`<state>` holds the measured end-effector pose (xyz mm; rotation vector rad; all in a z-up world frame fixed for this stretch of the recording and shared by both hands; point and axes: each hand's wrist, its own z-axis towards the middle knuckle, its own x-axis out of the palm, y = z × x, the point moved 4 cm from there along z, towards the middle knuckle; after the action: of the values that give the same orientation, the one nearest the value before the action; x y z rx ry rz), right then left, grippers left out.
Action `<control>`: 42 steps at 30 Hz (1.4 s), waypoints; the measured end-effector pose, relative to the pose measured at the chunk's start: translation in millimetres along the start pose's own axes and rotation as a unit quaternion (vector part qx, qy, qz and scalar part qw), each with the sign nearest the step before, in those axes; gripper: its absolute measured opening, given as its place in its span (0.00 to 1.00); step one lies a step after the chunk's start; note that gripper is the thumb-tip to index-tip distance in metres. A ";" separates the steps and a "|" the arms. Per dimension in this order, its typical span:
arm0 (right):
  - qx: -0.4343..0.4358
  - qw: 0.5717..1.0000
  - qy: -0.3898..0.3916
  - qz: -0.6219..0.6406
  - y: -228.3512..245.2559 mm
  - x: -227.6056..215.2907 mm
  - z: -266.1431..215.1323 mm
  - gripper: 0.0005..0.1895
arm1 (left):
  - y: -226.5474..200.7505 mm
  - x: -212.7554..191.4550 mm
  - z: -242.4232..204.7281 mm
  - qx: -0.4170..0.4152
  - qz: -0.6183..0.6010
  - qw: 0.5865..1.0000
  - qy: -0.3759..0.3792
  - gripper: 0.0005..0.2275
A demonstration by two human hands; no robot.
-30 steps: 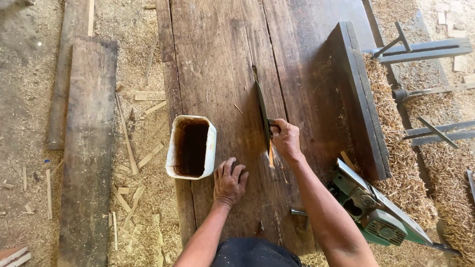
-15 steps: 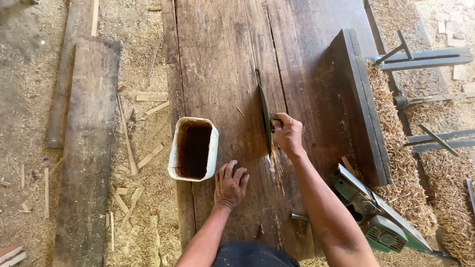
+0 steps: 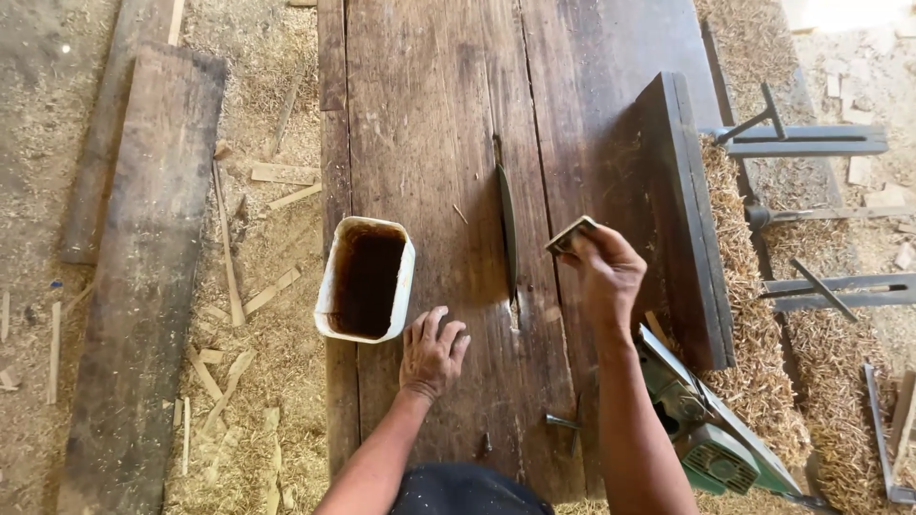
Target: Sharpening a small metal planer blade against the side of a rotating table saw blade and dipping it into a lubricant container.
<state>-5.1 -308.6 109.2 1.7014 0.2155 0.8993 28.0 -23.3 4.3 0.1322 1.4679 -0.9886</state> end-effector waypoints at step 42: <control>-0.063 0.818 0.089 -0.565 -96.5 -6.6 1.3 0.09 | 3.5 6.1 1.7 0.012 0.026 1.000 0.004 0.09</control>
<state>20.2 -280.5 20.2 1.0424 1.1291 0.1387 30.3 -25.0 -2.3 0.1913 1.4535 -0.9639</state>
